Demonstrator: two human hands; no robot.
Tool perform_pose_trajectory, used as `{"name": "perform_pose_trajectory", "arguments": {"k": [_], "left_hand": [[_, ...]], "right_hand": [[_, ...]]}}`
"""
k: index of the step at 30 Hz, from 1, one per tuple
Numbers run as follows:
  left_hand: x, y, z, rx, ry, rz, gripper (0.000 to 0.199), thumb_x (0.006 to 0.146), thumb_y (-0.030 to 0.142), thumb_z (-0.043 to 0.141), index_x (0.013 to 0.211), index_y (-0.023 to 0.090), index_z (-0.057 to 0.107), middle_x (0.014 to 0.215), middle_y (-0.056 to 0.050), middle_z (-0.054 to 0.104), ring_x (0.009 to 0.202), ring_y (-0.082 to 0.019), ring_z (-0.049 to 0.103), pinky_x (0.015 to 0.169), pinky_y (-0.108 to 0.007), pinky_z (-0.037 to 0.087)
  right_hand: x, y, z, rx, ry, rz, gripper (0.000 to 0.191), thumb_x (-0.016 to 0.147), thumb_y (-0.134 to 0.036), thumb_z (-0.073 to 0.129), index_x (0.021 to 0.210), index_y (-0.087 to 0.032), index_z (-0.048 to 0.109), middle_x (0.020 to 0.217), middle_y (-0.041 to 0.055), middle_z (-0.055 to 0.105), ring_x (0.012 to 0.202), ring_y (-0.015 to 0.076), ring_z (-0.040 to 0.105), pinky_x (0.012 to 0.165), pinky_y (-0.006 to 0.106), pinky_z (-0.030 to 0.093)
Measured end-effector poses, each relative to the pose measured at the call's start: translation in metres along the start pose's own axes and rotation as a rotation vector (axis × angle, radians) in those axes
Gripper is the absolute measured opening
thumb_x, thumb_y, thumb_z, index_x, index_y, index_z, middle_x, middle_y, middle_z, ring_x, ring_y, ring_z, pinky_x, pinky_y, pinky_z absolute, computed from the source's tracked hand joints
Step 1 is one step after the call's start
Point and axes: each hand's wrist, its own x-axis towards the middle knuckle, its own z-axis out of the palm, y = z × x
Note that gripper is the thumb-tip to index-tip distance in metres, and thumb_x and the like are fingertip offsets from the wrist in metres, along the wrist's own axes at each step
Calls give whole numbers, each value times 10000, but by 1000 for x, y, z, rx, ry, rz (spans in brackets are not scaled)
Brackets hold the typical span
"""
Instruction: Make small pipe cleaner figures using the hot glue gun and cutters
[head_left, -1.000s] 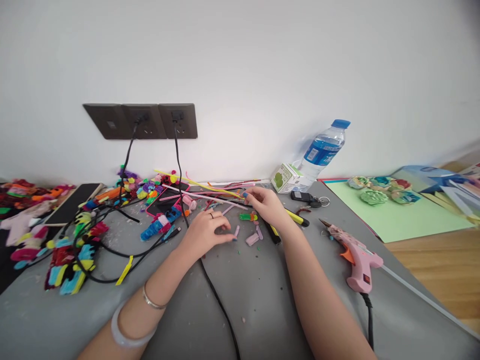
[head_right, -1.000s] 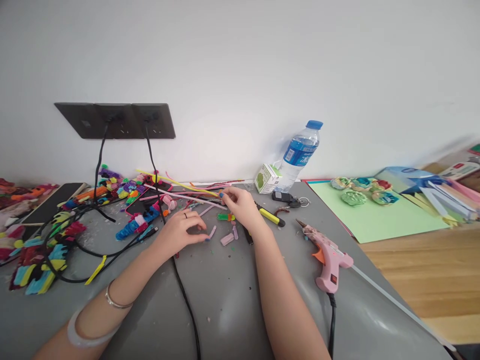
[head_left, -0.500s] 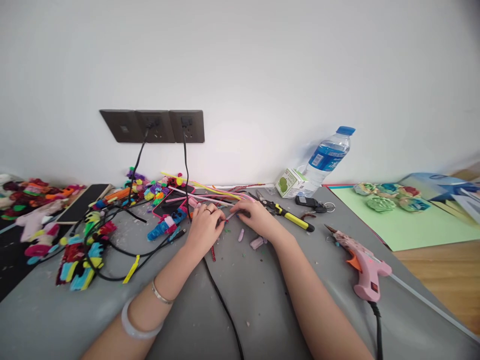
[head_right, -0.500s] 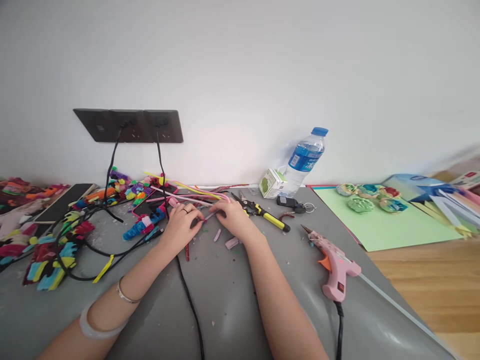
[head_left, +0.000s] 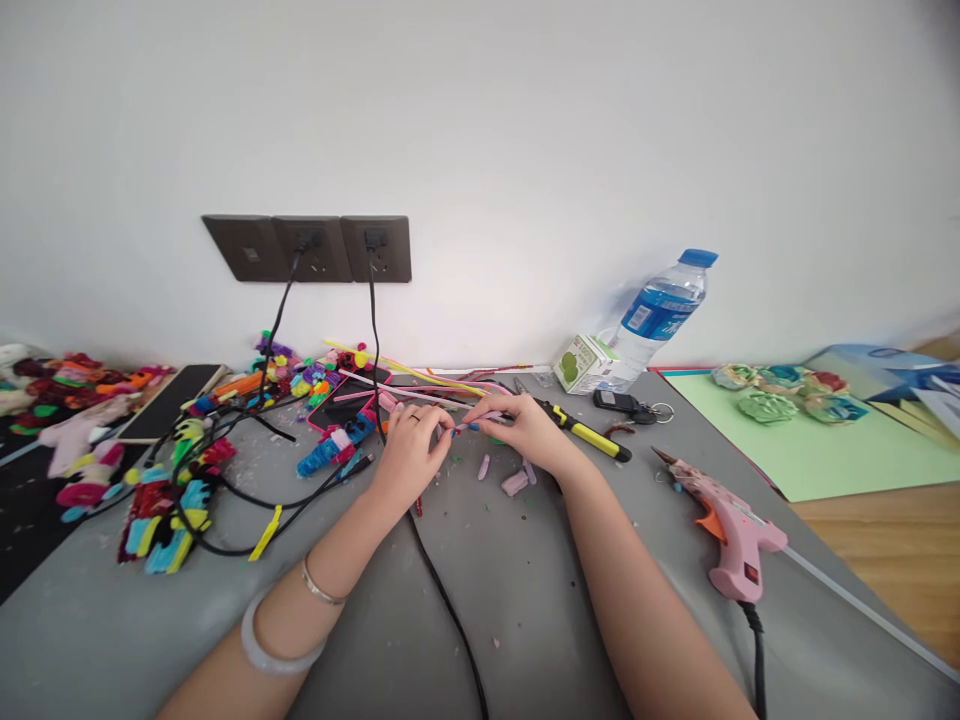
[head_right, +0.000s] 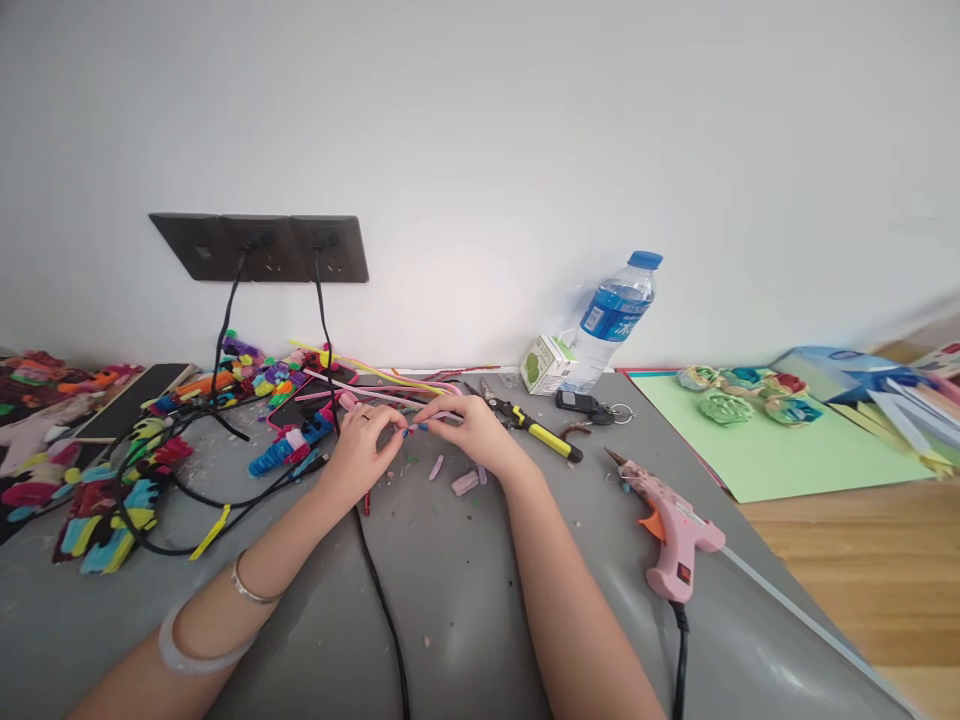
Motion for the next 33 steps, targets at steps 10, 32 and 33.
{"name": "perform_pose_trajectory", "arguments": {"k": [10, 32, 33], "left_hand": [[-1, 6, -4, -34, -33, 40, 257, 853, 41, 468, 974, 222, 605, 998, -18, 708, 989, -226, 600, 939, -411, 372], [1, 3, -3, -497, 76, -40, 135, 828, 101, 584, 913, 205, 568, 867, 1, 669, 776, -137, 640, 725, -251, 489], [1, 3, -2, -488, 89, -22, 146, 831, 102, 588, 931, 207, 570, 874, 0, 671, 785, -138, 641, 738, -253, 495]], "right_hand": [[0, -2, -6, 323, 213, 123, 219, 754, -400, 736, 859, -208, 744, 934, 55, 739, 878, 206, 680, 738, 310, 538], [-1, -8, -2, 136, 63, 141, 222, 782, -399, 677, 768, -180, 641, 686, -9, 557, 568, 111, 448, 532, 251, 362], [-1, -8, -2, 136, 45, 143, 220, 787, -398, 674, 772, -181, 642, 680, -14, 544, 559, 108, 433, 530, 252, 357]]}}
